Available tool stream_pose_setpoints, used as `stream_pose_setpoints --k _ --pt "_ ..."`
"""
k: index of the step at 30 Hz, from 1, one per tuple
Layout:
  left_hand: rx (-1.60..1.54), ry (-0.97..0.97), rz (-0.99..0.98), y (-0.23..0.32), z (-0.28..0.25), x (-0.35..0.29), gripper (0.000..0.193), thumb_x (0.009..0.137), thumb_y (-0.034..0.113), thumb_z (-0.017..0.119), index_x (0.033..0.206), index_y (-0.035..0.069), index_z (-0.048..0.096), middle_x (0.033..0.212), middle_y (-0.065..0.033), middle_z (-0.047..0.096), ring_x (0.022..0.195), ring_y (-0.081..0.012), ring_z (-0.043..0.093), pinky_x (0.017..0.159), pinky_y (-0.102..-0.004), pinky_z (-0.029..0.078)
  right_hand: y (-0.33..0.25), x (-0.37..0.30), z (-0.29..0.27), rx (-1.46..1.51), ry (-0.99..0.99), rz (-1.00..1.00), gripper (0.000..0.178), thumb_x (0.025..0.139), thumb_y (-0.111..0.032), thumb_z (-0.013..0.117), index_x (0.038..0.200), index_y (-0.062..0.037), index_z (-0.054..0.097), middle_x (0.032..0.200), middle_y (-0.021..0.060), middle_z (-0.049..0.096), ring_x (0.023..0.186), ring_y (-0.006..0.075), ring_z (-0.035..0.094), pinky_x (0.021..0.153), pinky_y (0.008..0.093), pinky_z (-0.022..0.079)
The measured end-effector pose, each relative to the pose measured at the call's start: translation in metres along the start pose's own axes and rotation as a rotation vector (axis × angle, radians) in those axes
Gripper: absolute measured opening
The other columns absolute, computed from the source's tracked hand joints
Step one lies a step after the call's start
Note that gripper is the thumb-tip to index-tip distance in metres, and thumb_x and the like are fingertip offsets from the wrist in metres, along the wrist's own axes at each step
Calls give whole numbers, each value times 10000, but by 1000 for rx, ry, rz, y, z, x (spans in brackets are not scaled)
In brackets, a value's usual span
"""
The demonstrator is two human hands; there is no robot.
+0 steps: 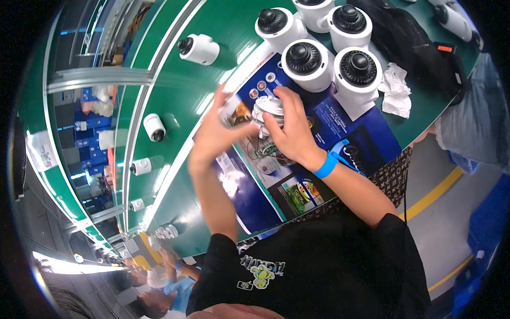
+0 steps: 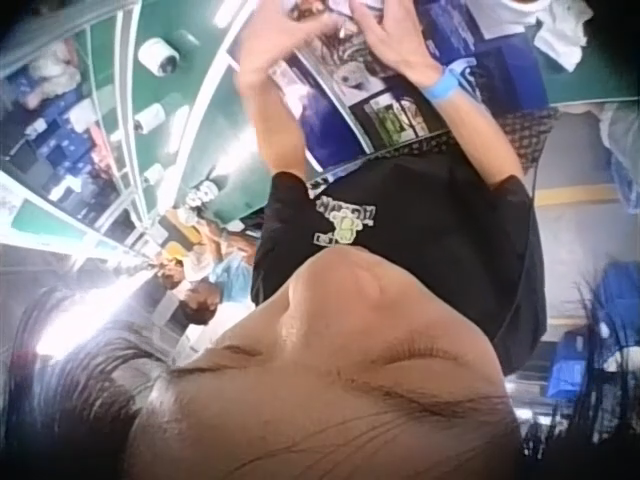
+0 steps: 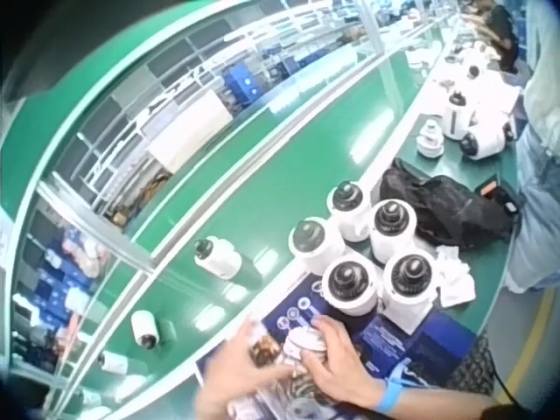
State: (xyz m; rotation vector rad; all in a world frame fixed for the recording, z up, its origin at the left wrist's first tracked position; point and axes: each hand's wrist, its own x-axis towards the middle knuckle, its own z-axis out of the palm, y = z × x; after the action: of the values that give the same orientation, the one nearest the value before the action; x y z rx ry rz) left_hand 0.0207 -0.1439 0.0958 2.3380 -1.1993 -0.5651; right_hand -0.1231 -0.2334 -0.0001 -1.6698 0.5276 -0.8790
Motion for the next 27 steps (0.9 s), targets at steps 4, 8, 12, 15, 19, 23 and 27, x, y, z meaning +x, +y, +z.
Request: stream_pose_setpoints --k 4,8,12,15,19,23,27 --pt "-93 741 -20 -45 -67 105 886 678 374 801 1361 -5 383 1302 -233 438 1186 -324 464 967 -391 402 -3 -1 1 -40 28 -34 480 853 -127 590 1250 55 390 1265 268 417 1166 414 422 1017 434 332" --pt "186 629 -58 -130 -84 177 1031 614 509 793 1409 39 334 1371 -247 383 1277 -363 404 1047 -408 343 -11 2 2 -18 13 -43 478 854 -131 589 1247 58 392 1273 272 410 1172 423 413 1019 440 329" --pt "152 765 -100 -143 -77 159 722 595 471 823 1122 51 564 1152 -161 592 1050 -290 591 916 -375 452 0 5 6 -55 38 -35 475 848 -157 608 1217 63 406 1234 277 430 1137 429 425 993 451 344" --pt "187 836 -188 -129 -56 106 856 582 424 843 1232 11 467 1203 -204 541 1067 -323 571 931 -391 442 2 8 -5 -64 58 -35 451 848 -161 607 1195 59 421 1200 269 446 1111 424 438 981 441 356" --pt "-582 911 -302 -156 -48 8 658 760 146 778 1279 -13 406 1204 -196 516 1050 -277 565 879 -392 493 5 8 0 -122 77 -93 434 844 -152 609 1178 62 435 1185 271 451 1088 424 448 968 441 365" --pt "-1218 866 -132 -143 -2 -98 692 832 60 613 1413 53 236 1332 -204 389 1201 -382 453 954 -620 408 -23 1 -25 -260 71 -225 301 786 -46 607 1080 -4 561 1123 176 539 1032 357 507 896 392 421" --pt "-795 871 -88 -143 55 -160 745 686 -6 714 1340 -32 359 1310 -174 435 1204 -316 465 1021 -440 390 -43 -36 -41 -258 -80 -337 193 723 54 656 903 -9 631 869 114 617 758 254 607 628 305 475"
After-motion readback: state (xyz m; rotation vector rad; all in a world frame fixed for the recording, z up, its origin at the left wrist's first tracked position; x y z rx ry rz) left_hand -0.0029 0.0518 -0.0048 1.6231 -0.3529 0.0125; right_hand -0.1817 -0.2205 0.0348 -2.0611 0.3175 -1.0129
